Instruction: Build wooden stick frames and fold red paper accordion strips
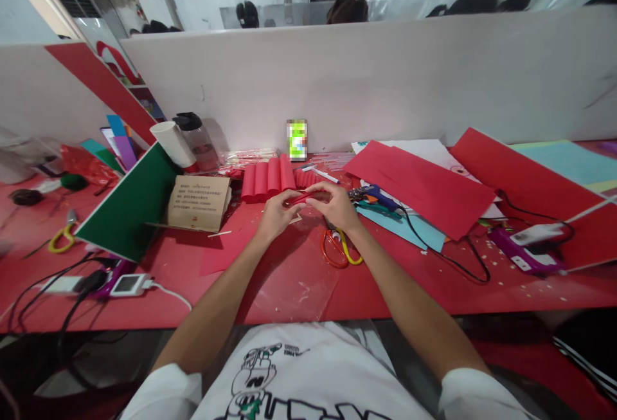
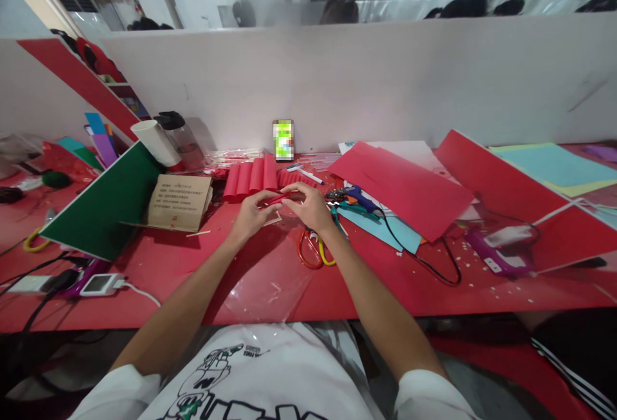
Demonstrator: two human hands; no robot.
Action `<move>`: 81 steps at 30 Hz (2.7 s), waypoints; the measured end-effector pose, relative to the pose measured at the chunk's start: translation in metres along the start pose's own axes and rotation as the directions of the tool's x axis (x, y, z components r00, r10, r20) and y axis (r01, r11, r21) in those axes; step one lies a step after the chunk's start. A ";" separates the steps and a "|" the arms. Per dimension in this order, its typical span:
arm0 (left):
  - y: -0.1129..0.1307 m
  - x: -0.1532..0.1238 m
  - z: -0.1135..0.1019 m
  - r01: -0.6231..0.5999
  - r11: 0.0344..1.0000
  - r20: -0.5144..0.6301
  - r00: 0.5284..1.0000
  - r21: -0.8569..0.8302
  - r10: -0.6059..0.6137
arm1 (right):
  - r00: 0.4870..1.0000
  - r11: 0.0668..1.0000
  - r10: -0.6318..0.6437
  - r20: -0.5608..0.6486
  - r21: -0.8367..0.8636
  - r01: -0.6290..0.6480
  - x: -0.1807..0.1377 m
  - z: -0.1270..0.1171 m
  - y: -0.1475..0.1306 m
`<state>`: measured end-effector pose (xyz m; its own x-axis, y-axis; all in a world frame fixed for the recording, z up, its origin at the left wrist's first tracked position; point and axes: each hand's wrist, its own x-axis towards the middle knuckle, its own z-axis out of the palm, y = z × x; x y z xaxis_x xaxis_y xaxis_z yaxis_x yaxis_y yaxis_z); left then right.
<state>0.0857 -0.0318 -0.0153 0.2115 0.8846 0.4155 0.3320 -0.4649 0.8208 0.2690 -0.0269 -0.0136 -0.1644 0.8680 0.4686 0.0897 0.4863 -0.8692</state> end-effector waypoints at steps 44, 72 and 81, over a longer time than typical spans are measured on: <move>-0.003 0.000 -0.001 0.230 0.896 0.124 0.973 -0.381 -0.197 | 0.968 0.892 -0.198 0.152 -0.381 0.242 0.002 -0.010 -0.002; -0.011 0.005 0.001 0.171 0.946 0.079 0.985 -0.276 -0.155 | 0.985 0.992 -0.021 0.171 -0.118 0.041 -0.001 -0.006 -0.001; 0.000 0.002 0.004 0.074 0.980 -0.015 0.997 -0.182 -0.078 | 0.989 0.966 -0.145 0.035 -0.213 0.149 0.000 -0.008 -0.001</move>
<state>0.0897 -0.0306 -0.0159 0.1711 0.9188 0.3558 0.1739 -0.3836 0.9070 0.2766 -0.0260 -0.0117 -0.2101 0.7840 0.5841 0.2712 0.6207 -0.7357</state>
